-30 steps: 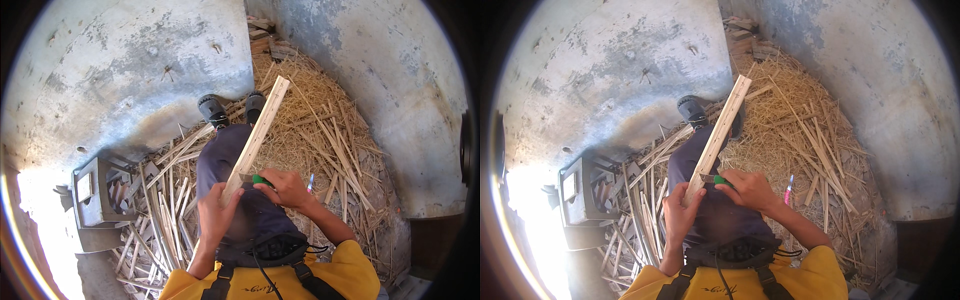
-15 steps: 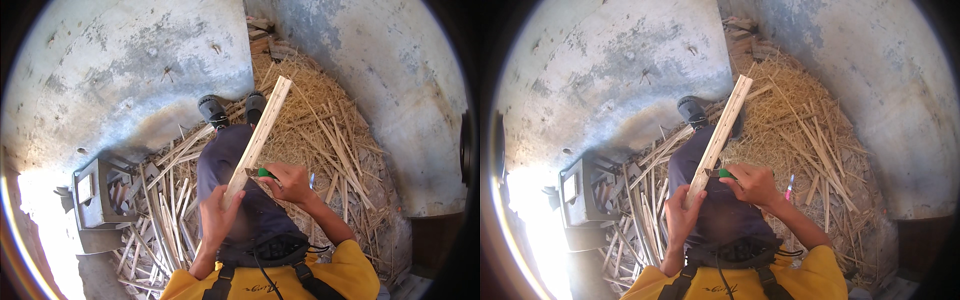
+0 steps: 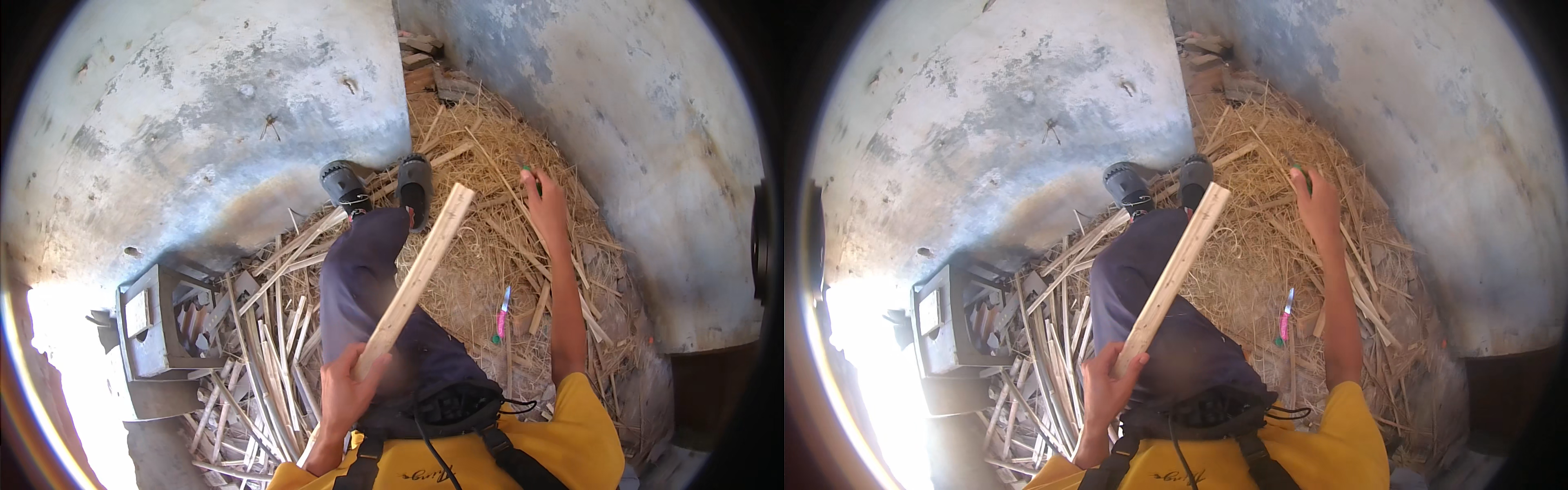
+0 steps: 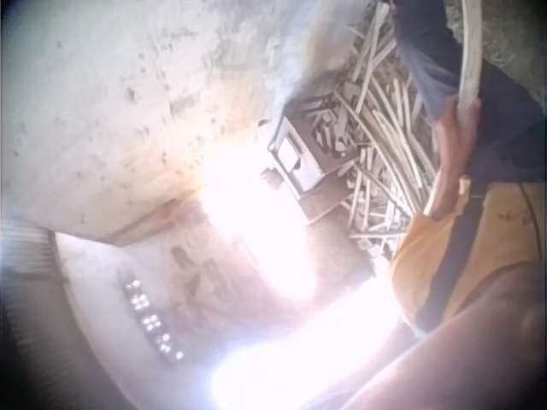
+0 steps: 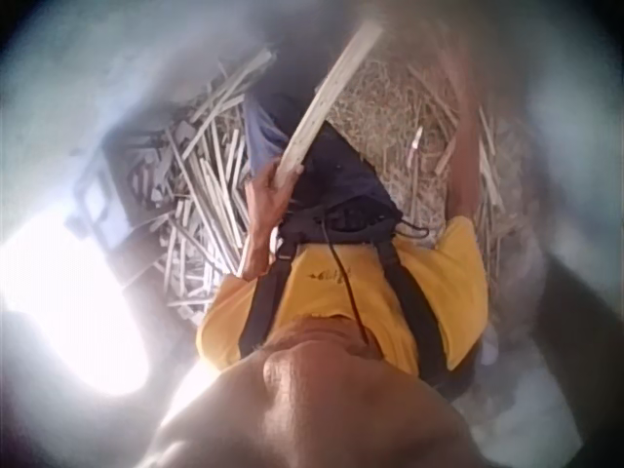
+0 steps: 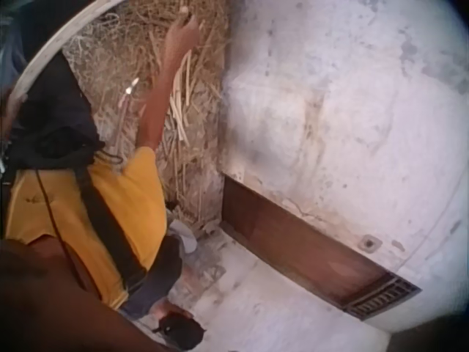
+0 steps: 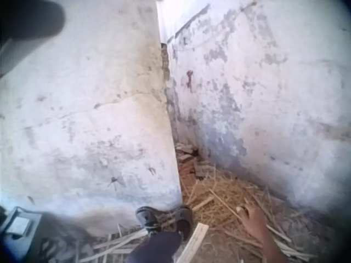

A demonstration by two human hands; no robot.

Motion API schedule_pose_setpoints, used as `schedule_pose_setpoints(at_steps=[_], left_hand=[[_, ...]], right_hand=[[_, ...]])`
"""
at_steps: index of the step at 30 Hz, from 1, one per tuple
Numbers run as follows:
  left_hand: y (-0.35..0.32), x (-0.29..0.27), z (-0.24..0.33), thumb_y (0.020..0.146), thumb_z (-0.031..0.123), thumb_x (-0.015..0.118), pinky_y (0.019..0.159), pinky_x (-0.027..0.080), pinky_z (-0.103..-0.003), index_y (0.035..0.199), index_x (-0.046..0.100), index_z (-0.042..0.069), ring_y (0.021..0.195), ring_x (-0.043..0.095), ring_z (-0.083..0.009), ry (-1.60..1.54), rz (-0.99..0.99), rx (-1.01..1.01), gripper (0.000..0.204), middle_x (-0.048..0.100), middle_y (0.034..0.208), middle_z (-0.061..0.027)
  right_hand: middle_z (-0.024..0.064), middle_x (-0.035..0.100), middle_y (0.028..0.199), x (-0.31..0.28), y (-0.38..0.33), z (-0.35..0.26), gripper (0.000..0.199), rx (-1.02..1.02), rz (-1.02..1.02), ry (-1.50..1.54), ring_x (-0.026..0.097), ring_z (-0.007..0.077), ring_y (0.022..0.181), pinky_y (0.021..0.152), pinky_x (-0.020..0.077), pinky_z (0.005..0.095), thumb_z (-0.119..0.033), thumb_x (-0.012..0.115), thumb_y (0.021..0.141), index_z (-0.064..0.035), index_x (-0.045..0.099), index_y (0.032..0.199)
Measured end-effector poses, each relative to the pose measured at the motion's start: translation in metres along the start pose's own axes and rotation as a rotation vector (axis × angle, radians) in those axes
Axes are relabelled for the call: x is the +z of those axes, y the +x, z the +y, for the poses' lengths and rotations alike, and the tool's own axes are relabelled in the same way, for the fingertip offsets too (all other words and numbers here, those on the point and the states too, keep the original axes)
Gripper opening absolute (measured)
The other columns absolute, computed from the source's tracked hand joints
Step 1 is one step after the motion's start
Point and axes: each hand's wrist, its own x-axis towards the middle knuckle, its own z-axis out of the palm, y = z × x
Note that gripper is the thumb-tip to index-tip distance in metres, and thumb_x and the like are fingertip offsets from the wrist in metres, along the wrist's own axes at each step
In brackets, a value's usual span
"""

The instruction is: The person uses a small green-handled knife to shave thin strips of wood from a long wooden slat while sitting on the floor.

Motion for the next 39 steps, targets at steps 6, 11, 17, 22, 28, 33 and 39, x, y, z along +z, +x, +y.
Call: schedule_pose_setpoints(at_steps=[6, 11, 17, 22, 28, 33, 39], left_hand=[[0.026, 0.009, -0.015, 0.096, 0.028, 0.086, 0.059, 0.051, -0.038, 0.106, 0.076, -0.002, 0.057, 0.068, -0.0252, 0.042, 0.120, -0.026, 0.032, 0.069, 0.068, -0.0181], [0.037, 0.015, -0.003, 0.096, 0.027, 0.087, 0.060, 0.051, -0.039, 0.103, 0.074, -0.001, 0.059, 0.069, -0.0296, -0.010, 0.133, -0.002, 0.032, 0.069, 0.070, -0.0192], [0.043, 0.021, 0.004, 0.093, 0.027, 0.089, 0.063, 0.053, -0.039, 0.107, 0.073, -0.001, 0.066, 0.073, -0.0311, -0.007, 0.134, 0.022, 0.035, 0.072, 0.078, -0.0207], [0.044, 0.022, 0.007, 0.091, 0.027, 0.090, 0.063, 0.054, -0.038, 0.107, 0.073, -0.001, 0.067, 0.073, -0.0313, -0.014, 0.141, 0.009, 0.037, 0.073, 0.081, -0.0211], [0.044, 0.019, 0.015, 0.092, 0.027, 0.090, 0.061, 0.053, -0.037, 0.107, 0.073, -0.001, 0.065, 0.073, -0.0238, -0.007, 0.140, 0.021, 0.036, 0.074, 0.078, -0.0206], [0.043, 0.016, 0.015, 0.093, 0.027, 0.089, 0.060, 0.052, -0.036, 0.107, 0.074, -0.001, 0.064, 0.072, -0.0206, -0.012, 0.130, 0.017, 0.035, 0.074, 0.076, -0.0201], [0.041, 0.017, 0.010, 0.095, 0.026, 0.087, 0.060, 0.051, -0.036, 0.105, 0.075, -0.001, 0.061, 0.069, -0.0211, 0.047, 0.164, 0.103, 0.032, 0.072, 0.074, -0.0195]], right_hand=[[0.0064, 0.061, 0.072, 0.012, -0.052, -0.039, 0.049, -0.122, -0.319, 0.352, 0.052, 0.0177, 0.059, 0.058, 0.0410, 0.0329, -0.048, 0.059, 0.111, -0.0022, 0.075, 0.120], [0.0105, 0.074, 0.085, 0.025, -0.122, -0.098, 0.040, -0.420, -0.320, 0.363, 0.070, 0.0239, 0.066, 0.061, 0.0534, 0.0382, -0.044, 0.068, 0.107, -0.0053, 0.075, 0.116], [0.0074, 0.078, 0.093, 0.030, -0.158, -0.120, 0.032, -0.666, -0.264, 0.267, 0.075, 0.0287, 0.070, 0.056, 0.0560, 0.0385, -0.039, 0.076, 0.101, -0.0101, 0.076, 0.115], [0.0085, 0.076, 0.088, 0.026, -0.161, -0.126, 0.030, -0.700, -0.277, 0.237, 0.074, 0.0280, 0.067, 0.056, 0.0557, 0.0383, -0.035, 0.079, 0.098, -0.0086, 0.076, 0.112], [0.0061, 0.074, 0.085, 0.029, -0.165, -0.125, 0.034, -0.703, -0.224, 0.172, 0.074, 0.0258, 0.066, 0.053, 0.0549, 0.0378, -0.039, 0.079, 0.098, -0.0105, 0.076, 0.115], [0.0045, 0.070, 0.079, 0.028, -0.163, -0.127, 0.032, -0.724, -0.178, 0.106, 0.070, 0.0237, 0.061, 0.052, 0.0525, 0.0364, -0.039, 0.080, 0.097, -0.0115, 0.078, 0.113], [0.0060, 0.072, 0.078, 0.034, -0.154, -0.105, 0.031, -0.643, -0.114, -0.018, 0.067, 0.0223, 0.058, 0.050, 0.0493, 0.0363, -0.038, 0.076, 0.101, -0.0114, 0.079, 0.117]])
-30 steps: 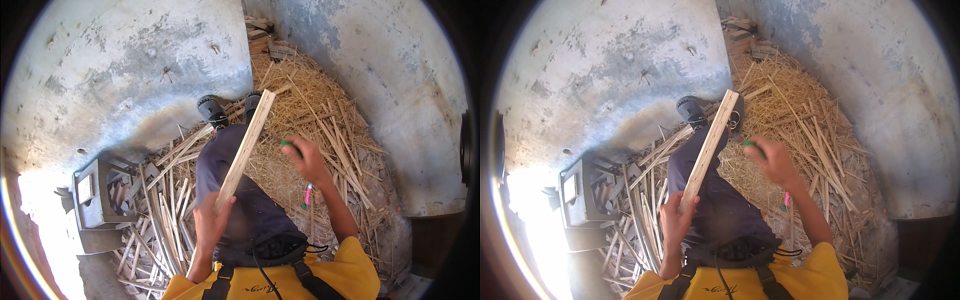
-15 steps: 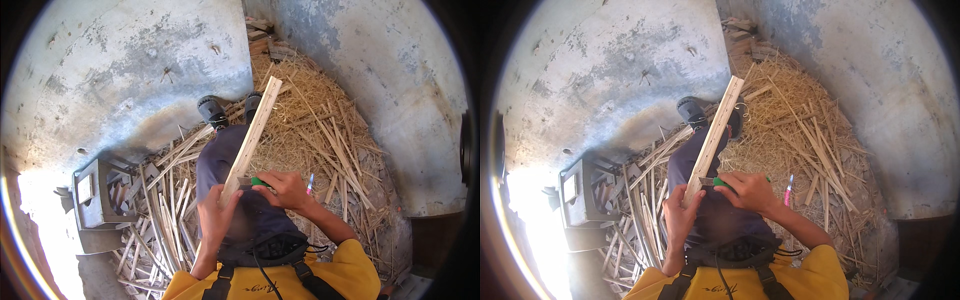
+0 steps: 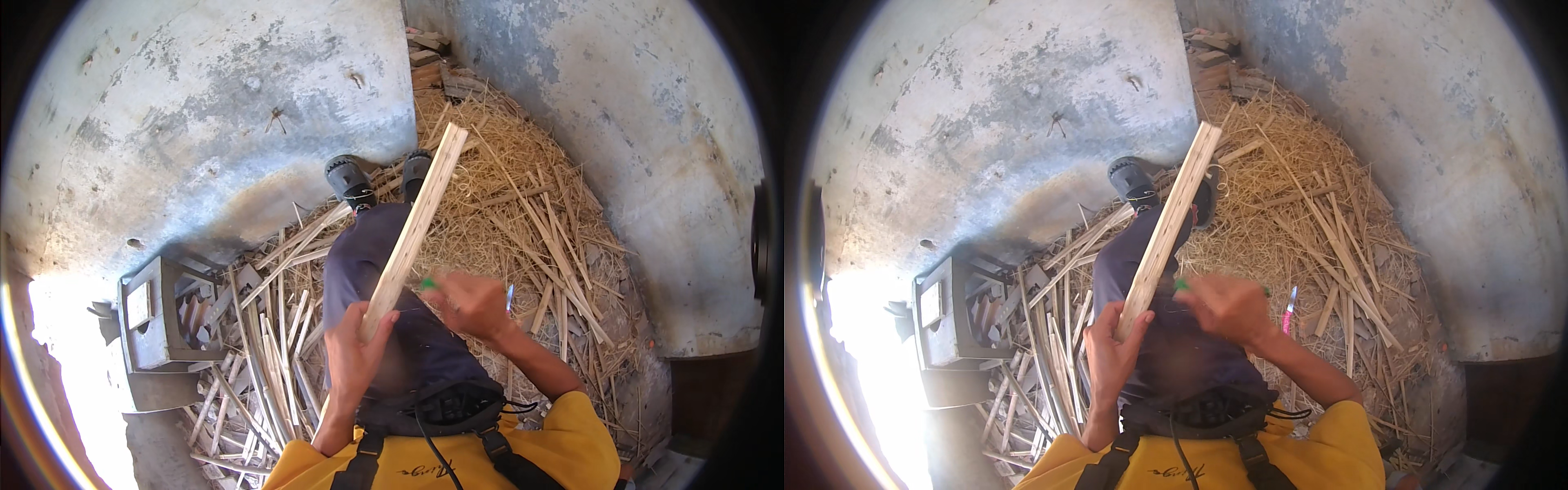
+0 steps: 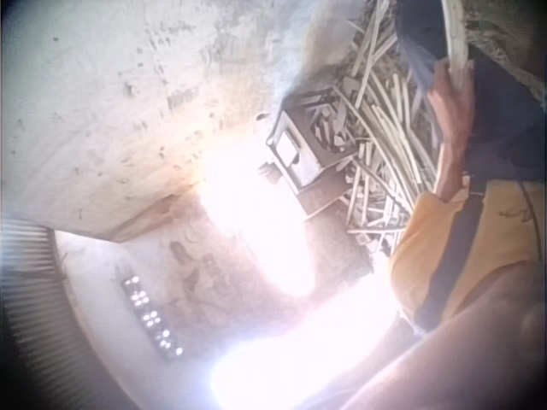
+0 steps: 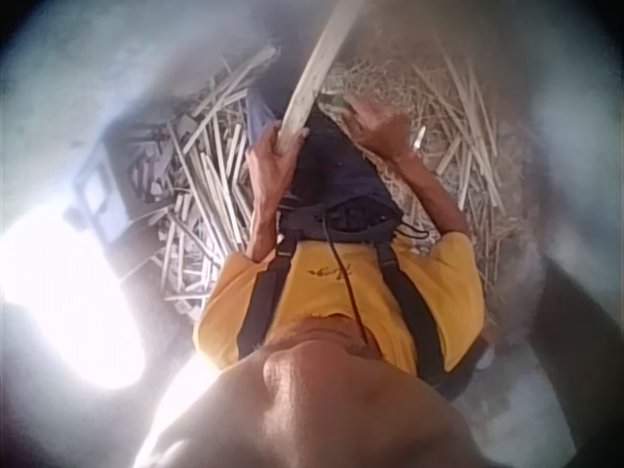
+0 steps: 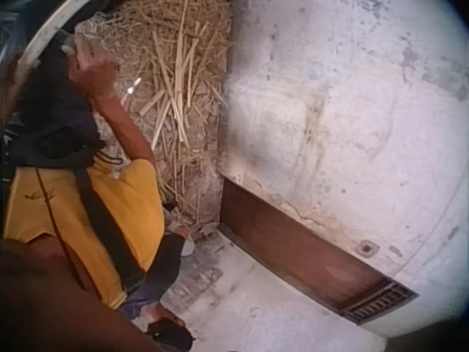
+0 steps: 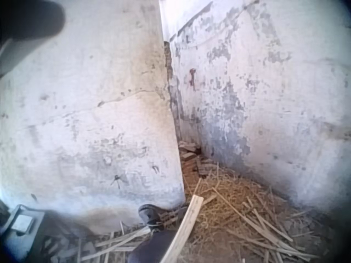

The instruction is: The person uses a small green-handled knife to shave thin strips of wood from a long wooden slat while sitting on the floor.

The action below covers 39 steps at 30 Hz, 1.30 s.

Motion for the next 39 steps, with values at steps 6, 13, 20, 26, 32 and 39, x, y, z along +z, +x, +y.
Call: schedule_pose_setpoints(at_steps=[6, 13, 20, 26, 32, 39], left_hand=[[-0.024, -0.018, -0.013, 0.096, 0.026, 0.086, 0.060, 0.052, -0.037, 0.101, 0.073, -0.001, 0.061, 0.070, -0.0257, 0.034, -0.056, -0.085, 0.030, 0.070, 0.072, -0.0187], [-0.004, -0.006, -0.011, 0.095, 0.026, 0.087, 0.062, 0.054, -0.039, 0.106, 0.073, -0.002, 0.066, 0.073, -0.0326, -0.018, 0.016, -0.050, 0.033, 0.072, 0.076, -0.0202], [-0.001, -0.003, 0.006, 0.093, 0.027, 0.089, 0.064, 0.054, -0.040, 0.108, 0.073, -0.002, 0.070, 0.075, -0.0324, -0.021, -0.040, -0.048, 0.036, 0.074, 0.081, -0.0217], [-0.002, -0.001, 0.003, 0.094, 0.026, 0.089, 0.062, 0.053, -0.037, 0.109, 0.073, -0.002, 0.065, 0.071, -0.0254, -0.059, -0.046, -0.061, 0.035, 0.073, 0.078, -0.0199], [-0.003, 0.000, 0.000, 0.094, 0.025, 0.088, 0.059, 0.051, -0.036, 0.107, 0.074, -0.001, 0.062, 0.070, -0.0218, -0.099, -0.041, -0.043, 0.033, 0.073, 0.077, -0.0197], [-0.025, -0.002, -0.013, 0.094, 0.026, 0.087, 0.063, 0.052, -0.033, 0.107, 0.075, -0.001, 0.063, 0.069, -0.0149, 0.068, -0.078, -0.040, 0.033, 0.074, 0.072, -0.0134]], right_hand=[[0.0080, 0.069, 0.070, -0.044, 0.037, 0.092, 0.042, 0.432, 0.341, -0.030, 0.058, 0.0196, 0.052, 0.051, 0.0435, 0.0375, -0.043, 0.062, 0.112, -0.0052, 0.079, 0.111], [0.0084, 0.077, 0.084, -0.022, 0.006, 0.012, 0.032, 0.043, 0.047, 0.336, 0.071, 0.0221, 0.062, 0.055, 0.0547, 0.0341, -0.038, 0.076, 0.102, -0.0070, 0.078, 0.111], [0.0070, 0.076, 0.088, -0.004, 0.001, -0.021, 0.030, -0.070, -0.053, 0.346, 0.075, 0.0272, 0.069, 0.057, 0.0563, 0.0381, -0.039, 0.079, 0.098, -0.0121, 0.077, 0.111], [0.0067, 0.076, 0.085, -0.008, 0.001, -0.022, 0.029, -0.093, -0.111, 0.286, 0.074, 0.0275, 0.067, 0.057, 0.0560, 0.0383, -0.034, 0.082, 0.095, -0.0101, 0.079, 0.112], [0.0045, 0.070, 0.077, -0.008, 0.002, -0.023, 0.029, -0.114, -0.094, 0.191, 0.071, 0.0245, 0.061, 0.050, 0.0524, 0.0377, -0.041, 0.077, 0.099, -0.0150, 0.078, 0.113], [0.0057, 0.070, 0.070, -0.009, 0.030, 0.059, 0.029, 0.306, 0.290, 0.025, 0.059, 0.0144, 0.049, 0.047, 0.0475, 0.0321, -0.033, 0.067, 0.109, -0.0078, 0.081, 0.111]])
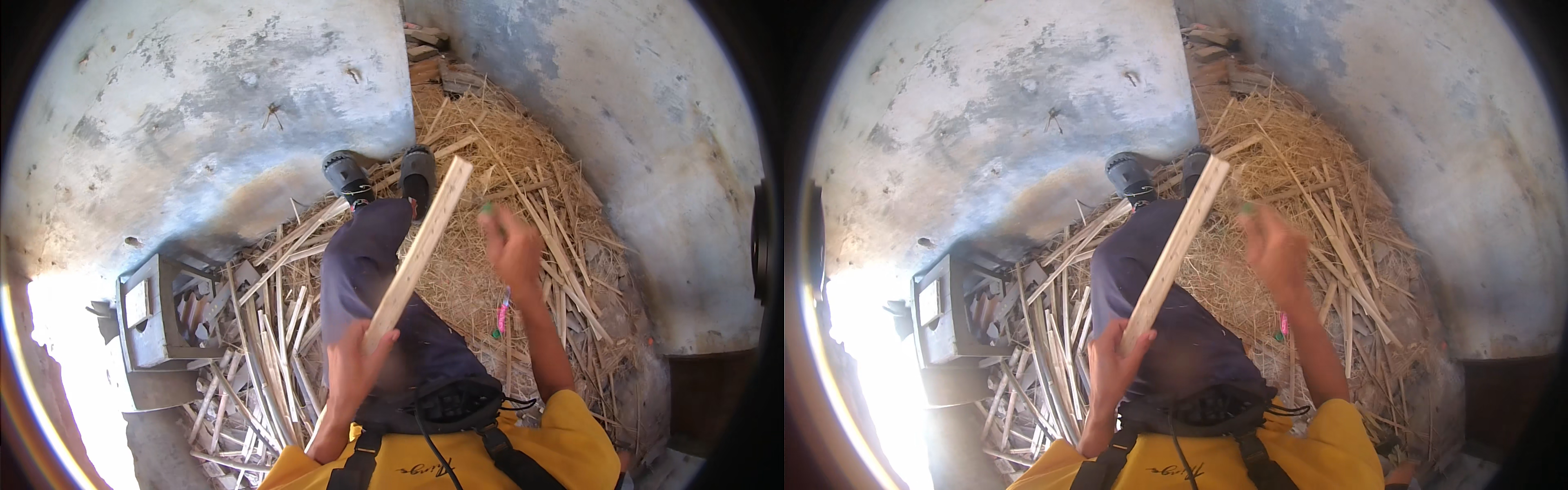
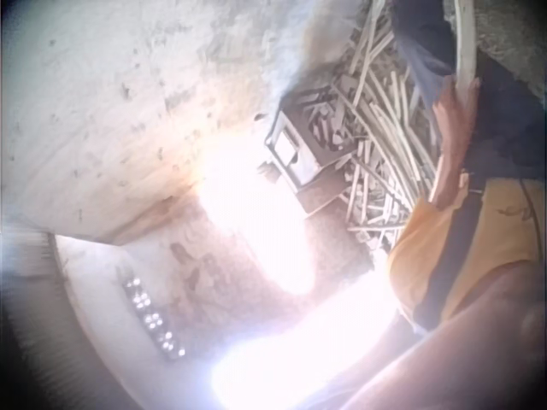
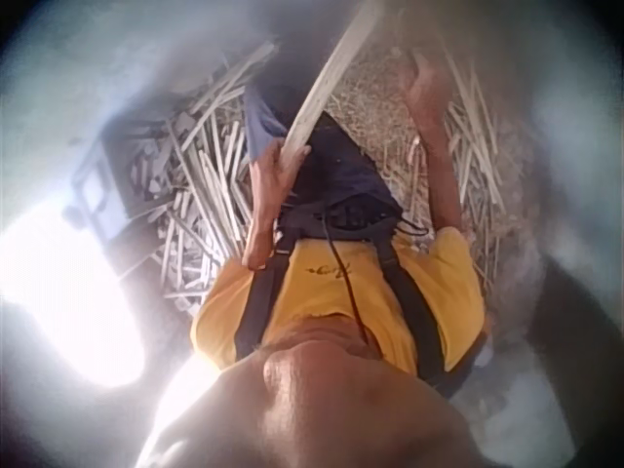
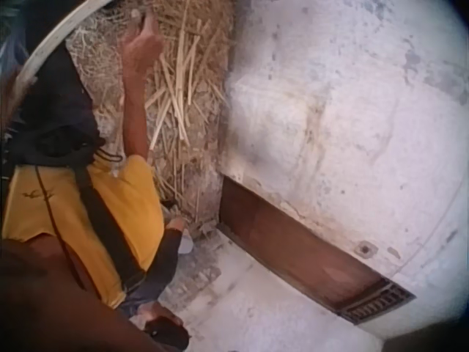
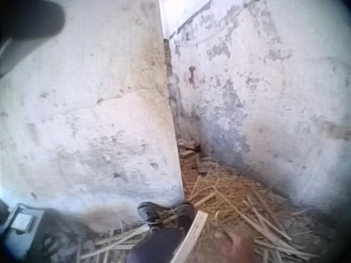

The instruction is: The person uses a small green-handled knife to shave thin strips of wood from a long wooden slat while sitting on the floor.

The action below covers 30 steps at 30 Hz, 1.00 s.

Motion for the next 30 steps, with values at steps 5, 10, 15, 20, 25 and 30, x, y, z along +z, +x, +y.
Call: schedule_pose_setpoints(at_steps=[5, 10, 15, 20, 25, 30], left_hand=[[-0.009, -0.004, 0.003, 0.095, 0.031, 0.087, 0.060, 0.051, -0.041, 0.105, 0.074, -0.001, 0.059, 0.066, -0.0307, -0.053, -0.051, -0.078, 0.035, 0.068, 0.070, -0.0190], [0.009, -0.005, 0.000, 0.096, 0.026, 0.086, 0.061, 0.051, -0.035, 0.103, 0.072, 0.000, 0.062, 0.070, -0.0211, -0.017, 0.019, -0.013, 0.030, 0.074, 0.074, -0.0148], [0.017, -0.004, 0.011, 0.095, 0.028, 0.087, 0.059, 0.052, -0.040, 0.103, 0.071, 0.001, 0.060, 0.070, -0.0319, -0.064, 0.065, -0.007, 0.033, 0.069, 0.072, -0.0185], [0.019, -0.002, 0.016, 0.094, 0.030, 0.088, 0.062, 0.055, -0.042, 0.106, 0.071, 0.001, 0.069, 0.075, -0.0374, -0.065, 0.089, 0.002, 0.036, 0.072, 0.077, -0.0210], [0.019, 0.003, 0.007, 0.094, 0.031, 0.088, 0.063, 0.055, -0.044, 0.106, 0.070, 0.002, 0.070, 0.073, -0.0418, -0.050, 0.101, 0.040, 0.037, 0.072, 0.078, -0.0216], [0.019, 0.000, 0.009, 0.094, 0.031, 0.088, 0.063, 0.054, -0.045, 0.106, 0.070, 0.002, 0.070, 0.072, -0.0438, -0.021, 0.069, 0.002, 0.036, 0.071, 0.078, -0.0223]], right_hand=[[0.0018, 0.064, 0.062, -0.023, 0.015, 0.016, 0.038, 0.013, -0.083, 0.093, 0.054, 0.0131, 0.047, 0.045, 0.0422, 0.0311, -0.039, 0.065, 0.110, -0.0040, 0.080, 0.109], [0.0070, 0.075, 0.081, -0.004, -0.028, -0.038, 0.033, -0.167, -0.264, 0.329, 0.070, 0.0214, 0.060, 0.053, 0.0534, 0.0349, -0.039, 0.073, 0.104, -0.0068, 0.079, 0.108], [0.0085, 0.079, 0.093, 0.001, -0.055, -0.069, 0.031, -0.314, -0.398, 0.314, 0.076, 0.0275, 0.070, 0.058, 0.0578, 0.0374, -0.038, 0.079, 0.098, -0.0095, 0.077, 0.109], [0.0067, 0.077, 0.086, -0.004, -0.054, -0.075, 0.031, -0.329, -0.446, 0.246, 0.074, 0.0268, 0.065, 0.054, 0.0548, 0.0375, -0.037, 0.081, 0.097, -0.0102, 0.078, 0.111], [0.0049, 0.073, 0.081, -0.005, -0.053, -0.073, 0.030, -0.345, -0.442, 0.191, 0.072, 0.0259, 0.063, 0.052, 0.0541, 0.0388, -0.042, 0.077, 0.100, -0.0146, 0.076, 0.113], [0.0045, 0.070, 0.078, -0.001, -0.055, -0.071, 0.030, -0.387, -0.412, 0.106, 0.070, 0.0244, 0.060, 0.051, 0.0523, 0.0380, -0.041, 0.077, 0.099, -0.0149, 0.077, 0.114]])
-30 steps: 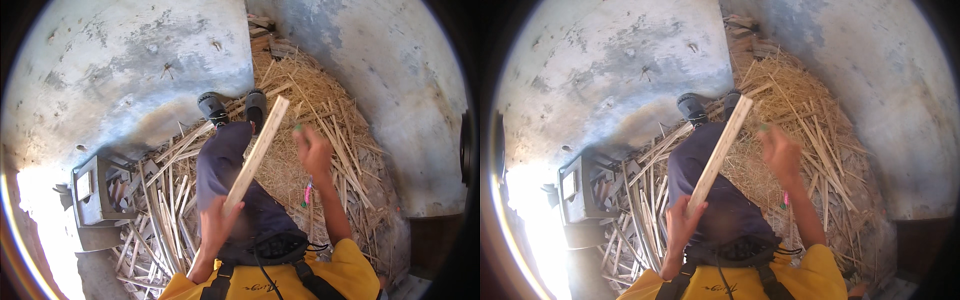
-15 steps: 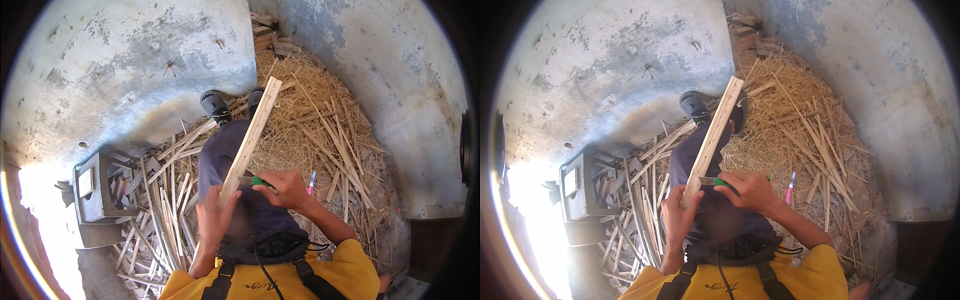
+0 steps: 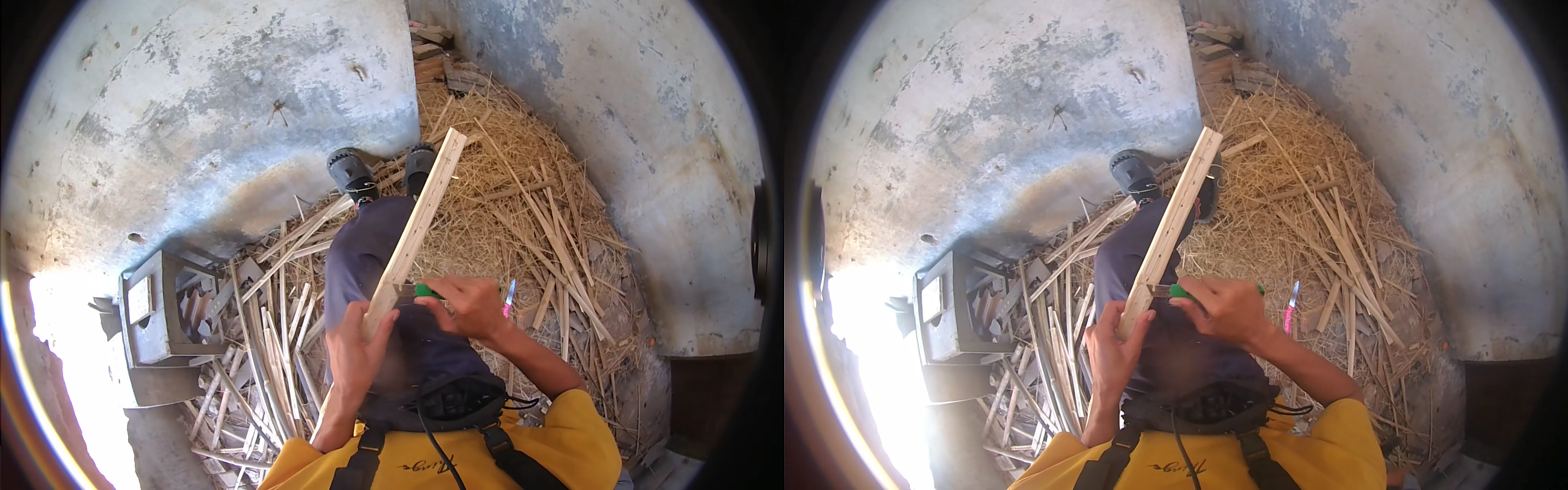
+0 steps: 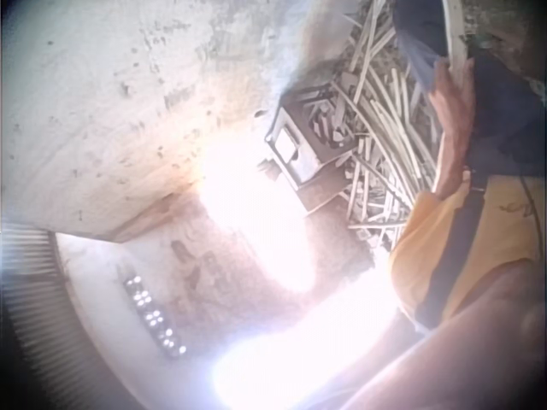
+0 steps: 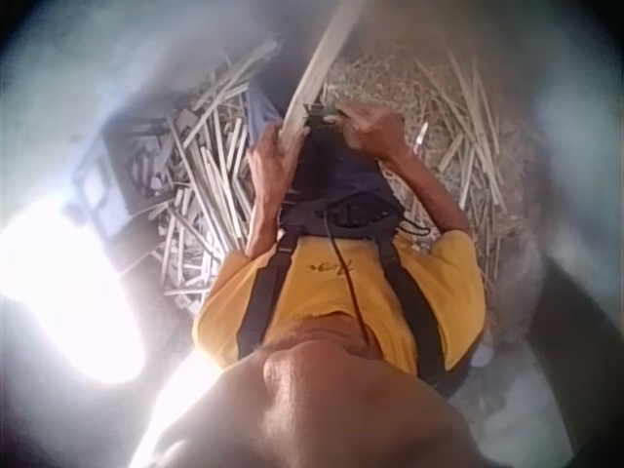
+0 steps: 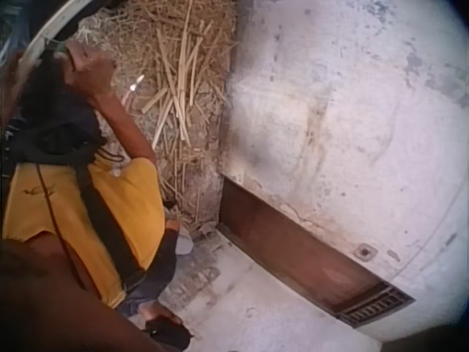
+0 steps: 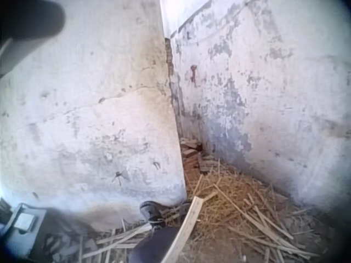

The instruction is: The person uses a small green-handled knife to shave thin strips of wood from a long wooden slat while sitting on the floor.

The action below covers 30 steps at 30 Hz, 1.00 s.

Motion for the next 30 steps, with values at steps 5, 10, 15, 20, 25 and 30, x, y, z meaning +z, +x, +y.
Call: schedule_pose_setpoints(at_steps=[5, 10, 15, 20, 25, 30], left_hand=[[-0.001, 0.001, -0.001, 0.095, 0.032, 0.087, 0.061, 0.053, -0.045, 0.107, 0.071, 0.003, 0.067, 0.072, -0.0409, -0.015, 0.001, -0.008, 0.035, 0.070, 0.075, -0.0227], [-0.030, -0.022, -0.001, 0.095, 0.030, 0.087, 0.060, 0.053, -0.043, 0.104, 0.074, 0.002, 0.064, 0.073, -0.0386, 0.034, -0.093, -0.065, 0.033, 0.069, 0.072, -0.0234], [-0.016, -0.013, -0.009, 0.094, 0.025, 0.087, 0.061, 0.051, -0.038, 0.098, 0.071, 0.001, 0.060, 0.069, -0.0272, 0.018, -0.021, -0.056, 0.029, 0.070, 0.070, -0.0168], [-0.005, -0.004, 0.000, 0.095, 0.029, 0.087, 0.061, 0.052, -0.041, 0.103, 0.072, 0.001, 0.065, 0.072, -0.0355, -0.041, -0.008, 0.038, 0.032, 0.071, 0.077, -0.0211], [-0.002, -0.003, 0.007, 0.094, 0.029, 0.088, 0.060, 0.052, -0.042, 0.103, 0.070, 0.002, 0.064, 0.070, -0.0389, -0.037, -0.016, 0.033, 0.034, 0.070, 0.076, -0.0204], [-0.002, -0.001, 0.008, 0.094, 0.030, 0.089, 0.059, 0.052, -0.042, 0.104, 0.068, 0.002, 0.064, 0.070, -0.0396, -0.019, 0.013, 0.053, 0.036, 0.070, 0.075, -0.0196]], right_hand=[[0.0064, 0.066, 0.072, 0.004, -0.001, 0.008, 0.033, 0.043, 0.053, -0.016, 0.067, 0.0229, 0.059, 0.051, 0.0504, 0.0382, -0.043, 0.074, 0.101, -0.0157, 0.077, 0.119], [0.0068, 0.063, 0.065, -0.061, 0.017, 0.151, 0.043, 0.745, 0.277, -0.177, 0.056, 0.0186, 0.051, 0.050, 0.0422, 0.0380, -0.048, 0.061, 0.111, -0.0094, 0.080, 0.115], [0.0036, 0.062, 0.066, -0.052, 0.007, 0.102, 0.051, 0.435, 0.230, 0.088, 0.056, 0.0151, 0.053, 0.050, 0.0419, 0.0351, -0.051, 0.062, 0.110, -0.0031, 0.078, 0.111], [0.0082, 0.076, 0.085, -0.018, 0.001, 0.036, 0.038, 0.131, 0.185, 0.226, 0.072, 0.0237, 0.064, 0.055, 0.0530, 0.0368, -0.044, 0.073, 0.103, -0.0063, 0.077, 0.107], [0.0074, 0.079, 0.092, -0.008, -0.001, 0.008, 0.033, 0.017, 0.041, 0.175, 0.075, 0.0276, 0.068, 0.056, 0.0558, 0.0375, -0.041, 0.080, 0.097, -0.0096, 0.077, 0.107], [0.0052, 0.079, 0.092, -0.007, 0.002, 0.004, 0.033, 0.033, 0.056, 0.131, 0.075, 0.0259, 0.068, 0.056, 0.0559, 0.0376, -0.041, 0.080, 0.097, -0.0107, 0.077, 0.109]])
